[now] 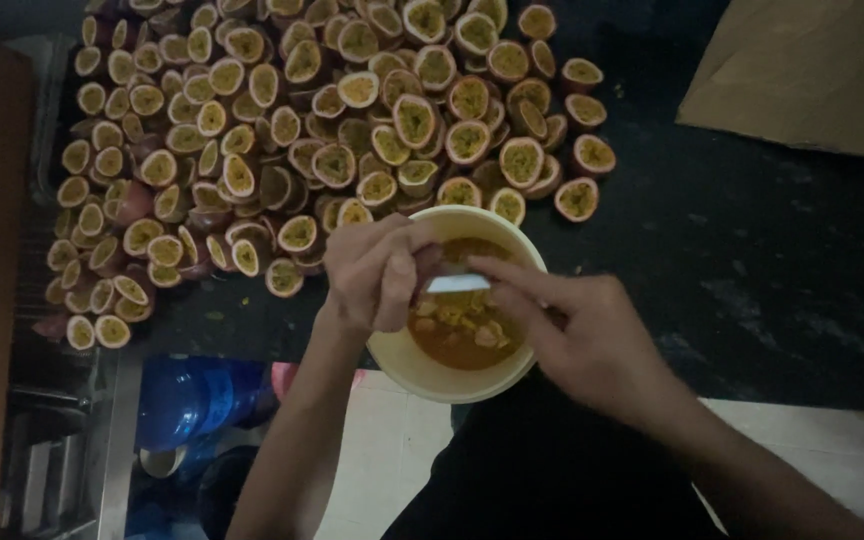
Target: Scooping pulp from halved passion fruits into a plastic bowl using a spoon on a kitchen counter.
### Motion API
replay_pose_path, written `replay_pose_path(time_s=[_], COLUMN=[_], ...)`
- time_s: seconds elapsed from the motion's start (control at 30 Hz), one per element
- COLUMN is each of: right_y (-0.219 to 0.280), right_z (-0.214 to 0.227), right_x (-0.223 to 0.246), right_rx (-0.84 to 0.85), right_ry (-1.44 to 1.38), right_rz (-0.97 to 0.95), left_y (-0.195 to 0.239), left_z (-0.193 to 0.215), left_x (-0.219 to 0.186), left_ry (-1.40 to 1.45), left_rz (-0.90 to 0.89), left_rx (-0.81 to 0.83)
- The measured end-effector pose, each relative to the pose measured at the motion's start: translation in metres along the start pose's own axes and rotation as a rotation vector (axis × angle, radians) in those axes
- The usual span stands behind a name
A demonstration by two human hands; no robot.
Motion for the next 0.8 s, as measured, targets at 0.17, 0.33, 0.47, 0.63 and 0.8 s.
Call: replay_pose_path(time_s=[0.17, 0.33, 0.47, 0.63, 0.8], right_y=[0.008, 0.006, 0.008, 0.008, -0.003], right_z=[0.003, 0.004, -0.002, 0.009, -0.003], right_x=[-0.006, 0.001, -0.003, 0.005, -0.013], right_rx=[-0.003, -0.068, -0.036, 0.006, 0.017], right_ry=[-0.13, -0.126, -0.032, 0.106, 0.363], right_rz=[-0.157, 0.006, 0.011, -0.155, 0.498], left_y=[0.008, 0.006, 0.011, 0.016, 0.003], left_z=[-0.002, -0.005, -0.007, 0.001, 0.004], left_x=[0.007, 0.001, 0.013, 0.008, 0.004], left_ry=[-0.212, -0.02, -0.136, -0.009, 0.247], left_rz=[-0.199, 0.05, -0.132, 0.092, 0.482], left_rx=[-0.155, -0.079, -0.158, -0.067, 0.198])
Point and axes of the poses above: each hand's wrist, its own y-axis away from the middle knuckle, its own z-axis out of the back of the hand, x = y × z, the point moved 2 cm from there along -y, towards the middle knuckle, and after that the axes turned 12 degrees about -y, right-handed, at the moved point
